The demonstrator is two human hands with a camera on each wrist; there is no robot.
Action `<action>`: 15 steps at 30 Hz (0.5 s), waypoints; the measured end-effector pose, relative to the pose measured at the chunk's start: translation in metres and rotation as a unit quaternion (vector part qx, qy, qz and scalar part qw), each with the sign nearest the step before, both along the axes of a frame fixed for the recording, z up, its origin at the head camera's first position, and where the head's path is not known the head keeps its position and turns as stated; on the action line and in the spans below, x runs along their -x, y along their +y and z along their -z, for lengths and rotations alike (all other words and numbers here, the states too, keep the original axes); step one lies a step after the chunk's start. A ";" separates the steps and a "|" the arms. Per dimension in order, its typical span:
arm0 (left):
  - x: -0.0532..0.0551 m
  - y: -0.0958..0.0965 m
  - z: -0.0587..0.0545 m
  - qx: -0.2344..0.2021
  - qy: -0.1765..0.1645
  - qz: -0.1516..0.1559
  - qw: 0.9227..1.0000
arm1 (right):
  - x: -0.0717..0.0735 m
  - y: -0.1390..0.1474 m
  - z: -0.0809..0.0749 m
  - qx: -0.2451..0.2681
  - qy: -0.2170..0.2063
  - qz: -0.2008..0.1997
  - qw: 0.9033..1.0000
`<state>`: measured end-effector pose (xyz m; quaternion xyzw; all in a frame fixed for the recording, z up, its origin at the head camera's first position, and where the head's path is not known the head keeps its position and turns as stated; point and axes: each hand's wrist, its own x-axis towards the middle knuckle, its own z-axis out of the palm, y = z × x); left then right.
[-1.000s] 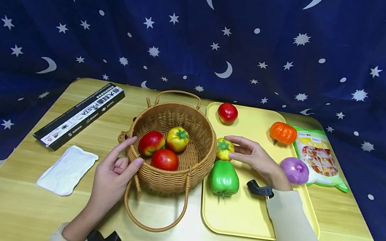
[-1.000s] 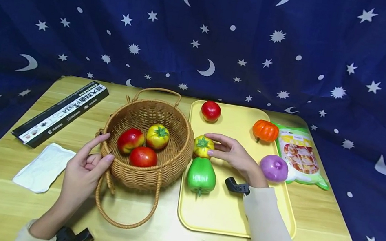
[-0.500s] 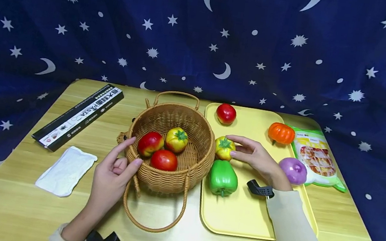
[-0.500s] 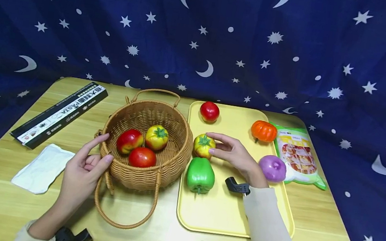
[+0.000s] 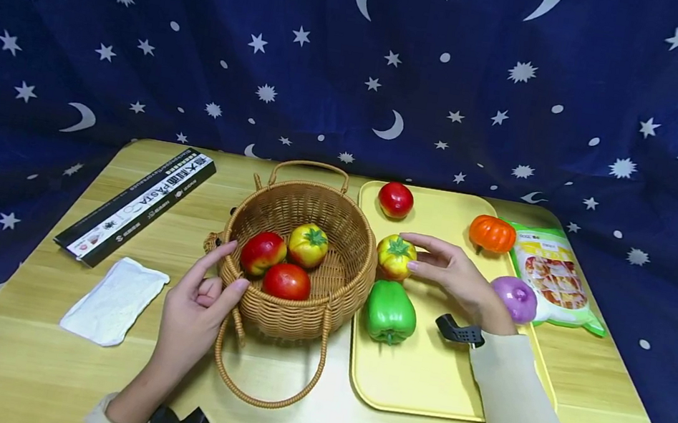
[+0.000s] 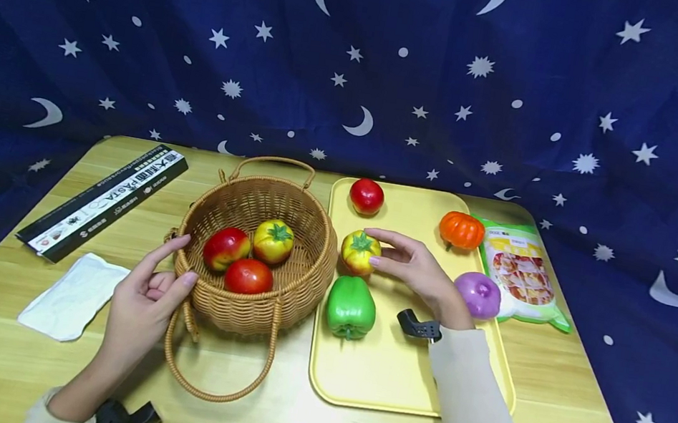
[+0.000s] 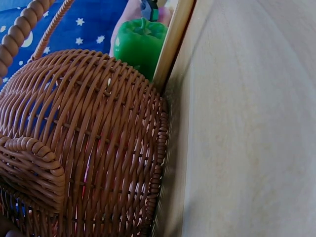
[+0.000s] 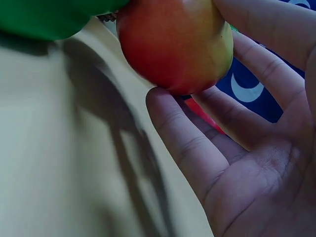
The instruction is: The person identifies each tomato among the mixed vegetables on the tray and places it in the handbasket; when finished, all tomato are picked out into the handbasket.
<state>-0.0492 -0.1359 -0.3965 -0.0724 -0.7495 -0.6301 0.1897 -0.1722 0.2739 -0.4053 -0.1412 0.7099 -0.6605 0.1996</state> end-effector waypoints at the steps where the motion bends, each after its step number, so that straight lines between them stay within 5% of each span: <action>1: 0.000 0.000 0.000 0.000 0.000 0.000 1.000 | 0.000 0.001 0.000 0.001 0.000 -0.001 1.000; 15: 0.000 0.000 0.000 0.001 0.000 -0.001 1.000 | -0.003 0.008 -0.022 -0.075 0.097 0.014 0.992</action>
